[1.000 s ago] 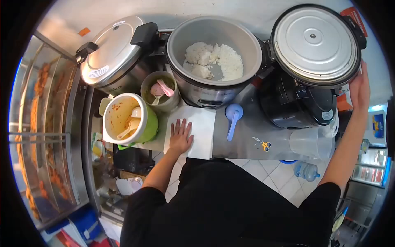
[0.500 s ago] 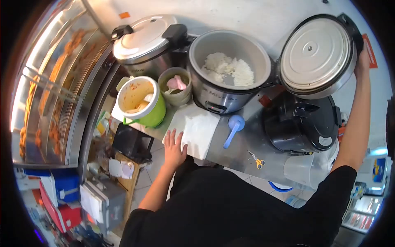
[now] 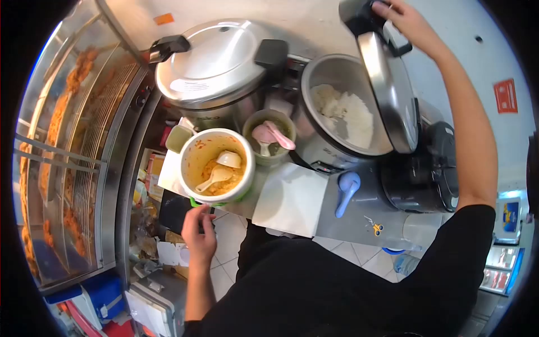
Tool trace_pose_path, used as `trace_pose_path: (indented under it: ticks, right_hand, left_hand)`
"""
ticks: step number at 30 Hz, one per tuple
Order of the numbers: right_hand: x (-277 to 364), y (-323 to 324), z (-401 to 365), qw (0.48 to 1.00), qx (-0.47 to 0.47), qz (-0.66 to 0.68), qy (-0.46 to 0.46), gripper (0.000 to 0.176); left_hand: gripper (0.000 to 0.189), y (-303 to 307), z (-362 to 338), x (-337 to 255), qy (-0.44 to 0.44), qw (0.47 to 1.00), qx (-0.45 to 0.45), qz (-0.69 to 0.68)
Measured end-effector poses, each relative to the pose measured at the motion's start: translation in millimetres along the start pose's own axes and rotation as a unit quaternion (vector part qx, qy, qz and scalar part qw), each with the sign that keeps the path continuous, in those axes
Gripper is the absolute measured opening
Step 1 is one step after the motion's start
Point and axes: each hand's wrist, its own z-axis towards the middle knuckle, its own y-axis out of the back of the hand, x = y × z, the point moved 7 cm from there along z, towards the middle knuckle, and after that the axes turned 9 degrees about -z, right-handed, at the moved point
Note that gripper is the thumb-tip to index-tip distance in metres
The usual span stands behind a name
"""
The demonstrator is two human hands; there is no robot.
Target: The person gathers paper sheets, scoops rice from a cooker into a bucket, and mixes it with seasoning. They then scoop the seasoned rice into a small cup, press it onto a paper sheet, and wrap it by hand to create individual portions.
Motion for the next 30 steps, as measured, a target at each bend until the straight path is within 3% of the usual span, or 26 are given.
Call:
trace_pose_path:
  ticks: [1,3,5,7,11,13,17,18,19,20,21,24,25,26,27,29,30]
  right_hand:
    - [-7.5,-37.6,15.8,0.996,0.077,-0.023,-0.049,0.041]
    - [34.4,-116.2,13.3,0.996,0.08,-0.044,-0.025,0.039]
    - [36.1,-204.2,7.4,0.991,0.09,-0.102,0.015,0.052]
    - [65.2,-204.3,-3.1,0.979,0.082,-0.162,-0.087,0.054]
    - [48.4,-209.9,-5.6,0.992,-0.006,-0.099,-0.076,0.053]
    - [61.3,-215.9,-3.3,0.974,0.048,-0.198,-0.099,0.053]
    - [75.9,-207.2,-3.7,0.963,0.131,-0.233,-0.045,0.053]
    - [63.9,-209.8,-7.3,0.966,0.064,-0.233,-0.094,0.053]
    - [69.5,-202.7,-17.7,0.972,-0.042,-0.227,-0.043,0.053]
    - [79.3,-191.8,-33.4,0.975,-0.143,-0.166,-0.036,0.052]
    - [101.0,-168.3,-61.4,0.974,-0.213,-0.063,-0.038,0.048]
    - [148.6,-120.0,-205.5,0.932,-0.359,-0.051,-0.012,0.041]
    - [153.1,-120.4,-273.0,0.915,-0.399,-0.05,-0.033,0.04]
    - [151.0,-140.3,-341.1,0.89,-0.443,-0.024,-0.104,0.039]
    - [147.8,-168.1,-405.3,0.88,-0.426,-0.018,-0.21,0.035]
    - [143.2,-248.4,-535.1,0.848,-0.237,0.084,-0.466,0.029]
    - [154.8,-292.0,-610.4,0.791,-0.142,0.141,-0.578,0.032]
  left_hand:
    - [0.026,15.6,20.5,7.2,0.006,1.0,-0.017,-0.024]
    - [0.021,46.5,76.8,11.1,-0.061,0.997,-0.034,0.018]
    - [0.018,65.2,151.4,-8.7,-0.143,0.987,-0.077,0.008]
    - [0.019,70.3,229.4,-9.3,-0.169,0.981,-0.082,-0.039]
    - [0.041,64.6,383.8,-8.4,-0.251,0.935,-0.034,0.247]
    - [0.057,51.1,447.4,12.6,-0.237,0.906,-0.015,0.35]
    - [0.063,6.3,523.5,35.2,-0.233,0.868,0.122,0.421]
    - [0.055,-3.0,524.8,32.6,-0.213,0.866,0.153,0.425]
    - [0.046,-10.8,530.4,35.1,-0.162,0.856,0.184,0.455]
    - [0.041,-10.3,540.8,43.5,-0.185,0.865,0.157,0.439]
    - [0.043,-11.0,547.8,51.0,-0.214,0.875,0.157,0.406]
    - [0.047,-11.6,536.7,35.0,-0.175,0.888,0.159,0.396]
    - [0.055,-11.7,548.4,47.7,-0.201,0.904,0.184,0.329]
    - [0.06,-13.2,548.6,42.9,-0.184,0.908,0.201,0.317]
    - [0.06,-10.6,563.1,49.3,-0.203,0.903,0.197,0.323]
    - [0.051,3.2,596.9,36.2,-0.216,0.915,0.179,0.291]
    - [0.041,6.2,608.3,4.4,-0.231,0.904,0.181,0.309]
